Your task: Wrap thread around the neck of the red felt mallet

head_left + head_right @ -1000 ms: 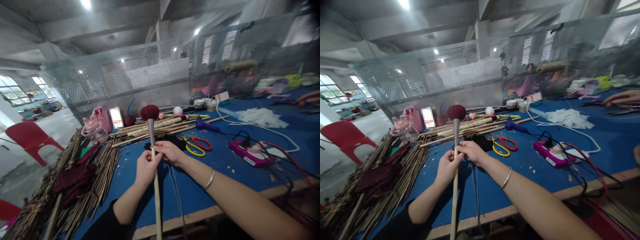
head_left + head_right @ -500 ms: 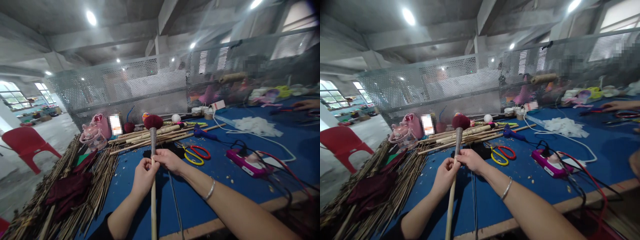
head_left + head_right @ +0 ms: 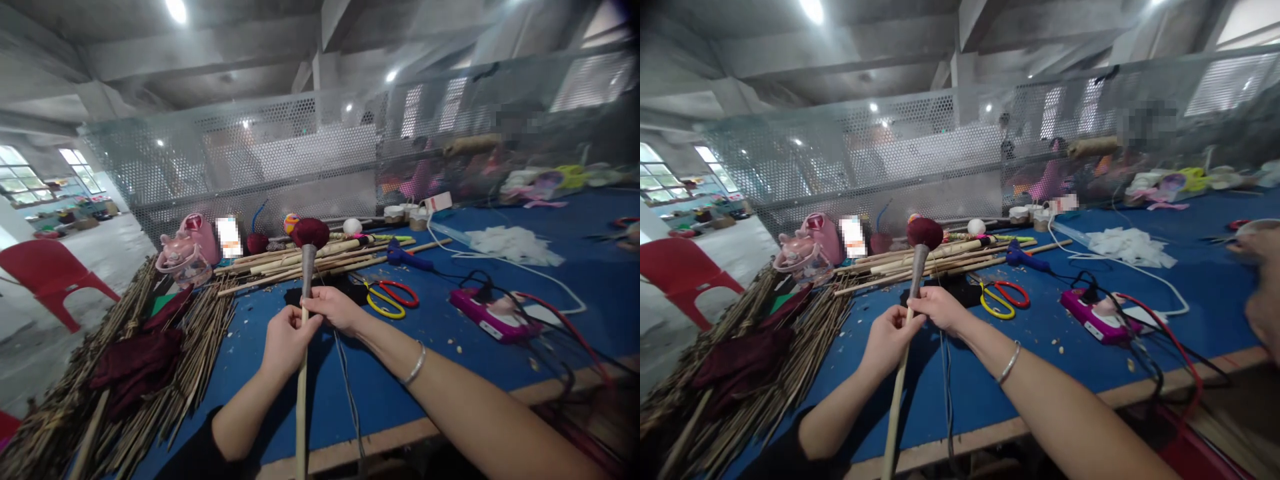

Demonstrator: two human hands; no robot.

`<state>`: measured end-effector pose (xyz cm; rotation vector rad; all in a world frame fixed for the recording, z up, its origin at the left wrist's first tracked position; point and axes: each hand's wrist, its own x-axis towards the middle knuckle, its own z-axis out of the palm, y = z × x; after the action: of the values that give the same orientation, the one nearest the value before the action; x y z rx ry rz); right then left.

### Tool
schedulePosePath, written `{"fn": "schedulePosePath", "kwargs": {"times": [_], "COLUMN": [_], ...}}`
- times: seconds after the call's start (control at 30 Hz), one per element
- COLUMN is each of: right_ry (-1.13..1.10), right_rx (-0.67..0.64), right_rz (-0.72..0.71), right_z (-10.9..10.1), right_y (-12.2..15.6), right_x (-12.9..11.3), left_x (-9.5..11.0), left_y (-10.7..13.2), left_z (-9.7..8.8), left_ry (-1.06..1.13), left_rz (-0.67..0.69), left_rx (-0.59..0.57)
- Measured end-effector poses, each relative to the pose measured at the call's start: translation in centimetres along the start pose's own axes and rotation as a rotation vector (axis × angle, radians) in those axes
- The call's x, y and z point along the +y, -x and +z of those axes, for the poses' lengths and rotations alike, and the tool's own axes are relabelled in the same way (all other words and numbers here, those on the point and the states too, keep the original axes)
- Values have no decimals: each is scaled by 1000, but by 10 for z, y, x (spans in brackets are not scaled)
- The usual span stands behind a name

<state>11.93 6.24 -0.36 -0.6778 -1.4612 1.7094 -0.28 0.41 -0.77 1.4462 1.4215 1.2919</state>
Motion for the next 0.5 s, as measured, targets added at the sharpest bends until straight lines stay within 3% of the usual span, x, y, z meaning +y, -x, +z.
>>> {"fn": "schedulePosePath", "kwargs": {"times": [0.27,0.33,0.43,0.5], "right_ry": [-52,-51,-38,-15], "right_rx": [-87,-66,-53,-55], "right_rz": [59,33,37,49], "right_z": [-5,-4,-3,-5], "right_y": [1,0,-3,-4], "right_x": [-5,-3,3,5], "left_x": [8,6,1,1], "left_y": [2,1,-1,-1], "left_z": [0,-2,-4,-4], "left_ry": [218,127,-71,-92], "left_rz": [-149,-101,4,-2], "left_rx": [-222,-179,-26,6]}}
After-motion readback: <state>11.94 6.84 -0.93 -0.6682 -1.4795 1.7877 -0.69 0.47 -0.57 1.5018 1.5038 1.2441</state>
